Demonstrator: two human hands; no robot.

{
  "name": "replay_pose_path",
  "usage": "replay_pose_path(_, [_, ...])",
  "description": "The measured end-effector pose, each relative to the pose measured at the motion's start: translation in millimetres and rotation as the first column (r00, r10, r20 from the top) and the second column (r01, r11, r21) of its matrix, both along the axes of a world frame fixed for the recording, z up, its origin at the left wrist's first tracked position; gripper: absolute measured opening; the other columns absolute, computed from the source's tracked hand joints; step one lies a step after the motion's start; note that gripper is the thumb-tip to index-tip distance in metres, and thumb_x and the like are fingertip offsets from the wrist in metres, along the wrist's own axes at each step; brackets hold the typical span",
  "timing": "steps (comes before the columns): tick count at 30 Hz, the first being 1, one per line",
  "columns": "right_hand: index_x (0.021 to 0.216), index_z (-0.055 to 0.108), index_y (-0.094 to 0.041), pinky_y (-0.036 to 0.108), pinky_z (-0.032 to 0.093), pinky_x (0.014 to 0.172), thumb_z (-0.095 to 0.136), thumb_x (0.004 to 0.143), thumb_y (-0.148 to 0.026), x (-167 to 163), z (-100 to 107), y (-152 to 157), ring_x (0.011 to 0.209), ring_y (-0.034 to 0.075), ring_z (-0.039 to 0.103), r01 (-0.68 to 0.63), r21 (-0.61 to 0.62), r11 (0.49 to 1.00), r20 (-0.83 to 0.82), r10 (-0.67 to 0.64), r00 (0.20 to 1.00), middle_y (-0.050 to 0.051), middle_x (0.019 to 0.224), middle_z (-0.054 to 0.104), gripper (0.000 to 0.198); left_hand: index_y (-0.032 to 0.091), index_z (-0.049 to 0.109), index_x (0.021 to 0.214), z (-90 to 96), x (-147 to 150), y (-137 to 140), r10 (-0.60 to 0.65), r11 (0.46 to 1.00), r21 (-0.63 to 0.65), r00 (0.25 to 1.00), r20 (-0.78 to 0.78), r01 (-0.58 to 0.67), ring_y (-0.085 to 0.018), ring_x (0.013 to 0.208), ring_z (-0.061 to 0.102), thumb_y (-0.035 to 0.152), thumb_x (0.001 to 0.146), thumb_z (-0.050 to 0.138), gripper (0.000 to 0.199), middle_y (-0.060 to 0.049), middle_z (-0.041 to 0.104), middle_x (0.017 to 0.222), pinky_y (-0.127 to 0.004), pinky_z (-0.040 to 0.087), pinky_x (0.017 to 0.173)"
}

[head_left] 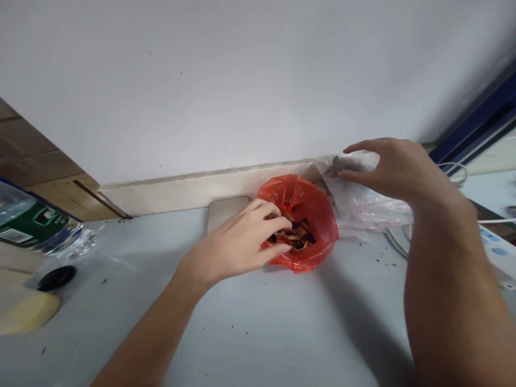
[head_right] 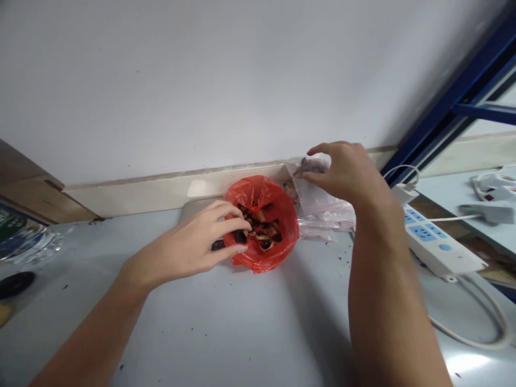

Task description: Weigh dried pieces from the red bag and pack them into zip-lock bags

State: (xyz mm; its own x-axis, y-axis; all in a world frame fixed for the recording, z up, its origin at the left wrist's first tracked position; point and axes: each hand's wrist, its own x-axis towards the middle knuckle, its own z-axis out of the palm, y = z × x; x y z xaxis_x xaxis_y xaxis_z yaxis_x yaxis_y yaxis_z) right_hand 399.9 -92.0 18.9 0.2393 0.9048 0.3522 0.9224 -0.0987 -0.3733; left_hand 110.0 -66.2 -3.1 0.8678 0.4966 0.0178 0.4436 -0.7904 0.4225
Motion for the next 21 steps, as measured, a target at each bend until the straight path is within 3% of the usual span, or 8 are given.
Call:
replay_pose_path(2, [0.107,0.080,-0.016,0.046,0.051,0.087,0.077,0.080,-0.026,-1,-3,1,0.101,0.036,0.072,0.177,-0.086,0.980,-0.018,-0.179,0.984,0.019,0.104,0.080,0.029,0.024,0.073,0.126,-1.9,2,0,-0.013,1.000,-0.010,1.000,-0.018,0.013,-0.028,0.137,0.054,0.034,0.106,0.058,0.027,-0.009,0.065,0.138,-0.037,0.052,0.106])
replay_pose_path(5, [0.085,0.077,-0.020,0.043,0.052,0.084,0.081,0.075,-0.020,-6,-2,1,0.091,0.031,0.072,0.225,-0.108,0.968,-0.148,-0.239,0.960,0.014,0.090,0.081,0.011,0.024,0.073,0.126,-0.9,2,2,-0.001,1.000,-0.006,1.000,-0.003,0.001,-0.028,0.137,0.054,0.035,0.106,0.057,0.028,-0.010,0.066,0.139,-0.038,0.052,0.107])
replay_pose_path(10, [0.068,0.069,-0.022,0.042,0.051,0.095,0.075,0.080,-0.015,-21,14,-7,0.088,0.025,0.072,0.316,0.109,0.942,-0.278,-0.277,0.920,0.014,0.087,0.081,0.015,0.024,0.072,0.127,6.4,-6,10,0.050,0.998,0.026,0.987,0.152,-0.055,-0.027,0.127,0.063,0.039,0.105,0.057,0.031,-0.008,0.072,0.132,-0.041,0.052,0.110])
replay_pose_path(12, [0.071,0.071,-0.022,0.040,0.053,0.087,0.076,0.079,-0.023,-31,21,-12,0.082,0.023,0.070,0.290,0.227,0.930,-0.385,-0.188,0.903,0.012,0.085,0.080,0.009,0.024,0.069,0.133,7.9,-9,14,0.124,0.988,0.055,0.948,0.292,-0.146,-0.027,0.126,0.064,0.040,0.102,0.060,0.036,-0.008,0.072,0.134,-0.043,0.051,0.113])
replay_pose_path(14, [0.074,0.074,-0.021,0.037,0.052,0.073,0.078,0.072,-0.030,-42,26,-16,0.073,0.020,0.065,0.167,0.270,0.948,-0.495,-0.012,0.869,0.009,0.079,0.077,0.010,0.023,0.065,0.140,7.7,-11,19,0.203,0.968,0.044,0.869,0.451,-0.249,-0.027,0.127,0.064,0.041,0.099,0.062,0.044,-0.009,0.071,0.138,-0.043,0.053,0.111])
replay_pose_path(17, [0.071,0.074,-0.019,0.031,0.043,0.057,0.079,0.057,-0.035,-60,26,-14,0.066,0.017,0.056,-0.180,0.200,0.963,-0.597,0.266,0.757,0.004,0.071,0.068,0.021,0.024,0.059,0.144,6.7,-11,24,0.283,0.950,-0.079,0.729,0.623,-0.301,-0.026,0.134,0.061,0.041,0.096,0.064,0.051,-0.010,0.065,0.146,-0.038,0.056,0.106])
replay_pose_path(19, [0.065,0.069,-0.019,0.029,0.042,0.055,0.077,0.057,-0.034,-72,21,-8,0.065,0.015,0.052,-0.390,0.123,0.912,-0.653,0.371,0.660,0.002,0.068,0.062,0.018,0.023,0.064,0.135,7.3,-12,26,0.287,0.957,-0.168,0.686,0.669,-0.236,-0.025,0.133,0.062,0.040,0.097,0.064,0.042,-0.010,0.066,0.144,-0.036,0.056,0.105])
replay_pose_path(21, [0.060,0.061,-0.021,0.028,0.042,0.055,0.074,0.065,-0.032,-83,13,0,0.062,0.013,0.049,-0.529,0.076,0.845,-0.709,0.419,0.567,0.000,0.065,0.056,0.018,0.021,0.069,0.116,9.2,-15,26,0.274,0.961,-0.219,0.683,0.677,-0.169,-0.023,0.121,0.068,0.040,0.098,0.064,0.027,-0.008,0.074,0.126,-0.035,0.057,0.101])
